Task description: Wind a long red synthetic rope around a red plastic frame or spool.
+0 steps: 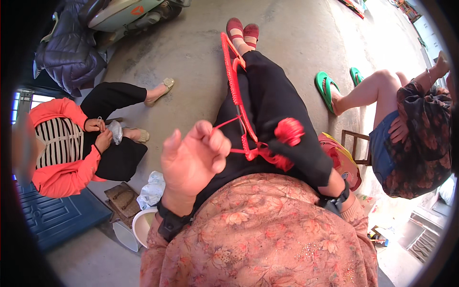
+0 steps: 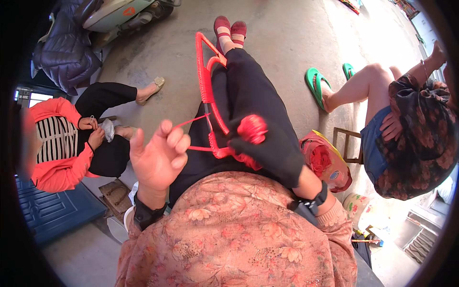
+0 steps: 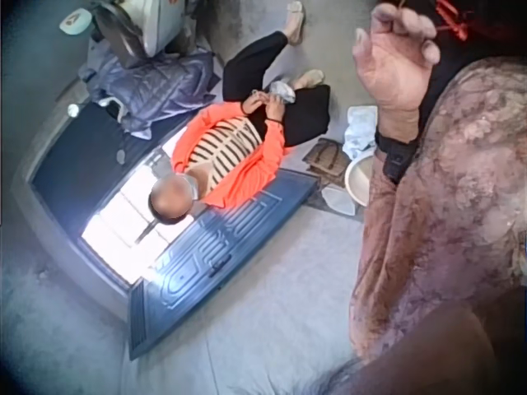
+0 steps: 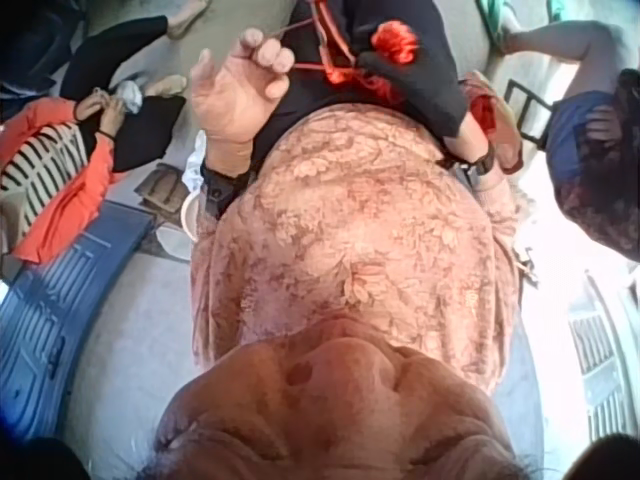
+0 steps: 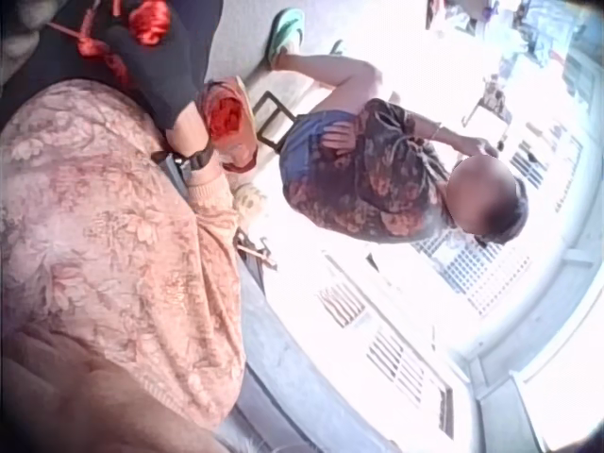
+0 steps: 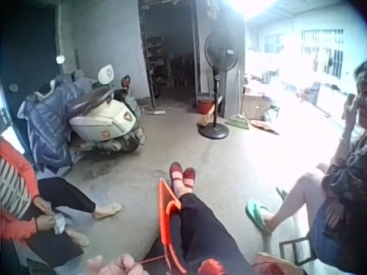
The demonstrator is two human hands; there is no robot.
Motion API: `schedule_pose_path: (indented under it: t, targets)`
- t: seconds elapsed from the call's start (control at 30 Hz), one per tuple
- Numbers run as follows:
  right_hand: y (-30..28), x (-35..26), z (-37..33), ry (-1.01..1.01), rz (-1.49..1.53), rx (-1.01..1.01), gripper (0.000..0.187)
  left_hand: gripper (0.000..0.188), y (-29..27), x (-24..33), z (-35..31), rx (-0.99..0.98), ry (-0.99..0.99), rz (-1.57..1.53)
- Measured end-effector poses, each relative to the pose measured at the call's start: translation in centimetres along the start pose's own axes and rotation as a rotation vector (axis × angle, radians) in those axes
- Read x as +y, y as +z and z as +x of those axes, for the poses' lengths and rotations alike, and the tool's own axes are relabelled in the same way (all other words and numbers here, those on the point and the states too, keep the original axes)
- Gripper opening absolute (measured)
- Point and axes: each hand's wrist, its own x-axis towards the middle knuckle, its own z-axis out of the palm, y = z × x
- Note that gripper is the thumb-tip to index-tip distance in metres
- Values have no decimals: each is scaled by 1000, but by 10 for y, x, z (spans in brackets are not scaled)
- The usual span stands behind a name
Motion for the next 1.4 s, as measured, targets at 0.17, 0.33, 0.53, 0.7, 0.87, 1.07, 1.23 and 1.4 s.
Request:
schedule_pose_path:
  t: [0.17, 0.33, 0.53, 0.7, 0.87, 1.07, 1.23, 1.4]
  targets:
    - [9, 23, 15, -236, -894, -275, 44, 37, 6, 8, -50, 438, -129, 564]
    - [8, 25, 23, -157, -760, -381, 37, 19, 5, 3, -81, 424, -294, 727]
    - [-41, 17, 20, -50, 488, 290, 22, 23, -6, 4, -76, 311, -337, 570]
    - [-95, -8, 21, -387, 321, 409, 43, 24, -9, 5, -64, 154, -242, 380]
    - [-88, -19, 19, -339, -222, 146, 54, 38, -5, 13, -5, 16, 134, 573]
    - [-3, -22, 14, -409, -1633, -35, 33, 34, -34, -8, 7, 250, -174, 1089]
    - [3, 3, 39, -342, -1442, -191, 43, 28, -28, -28, 11, 468, -158, 975]
    - [4, 17, 44, -406, -932, -239, 46, 28, -54, -25, 9, 396, -96, 840]
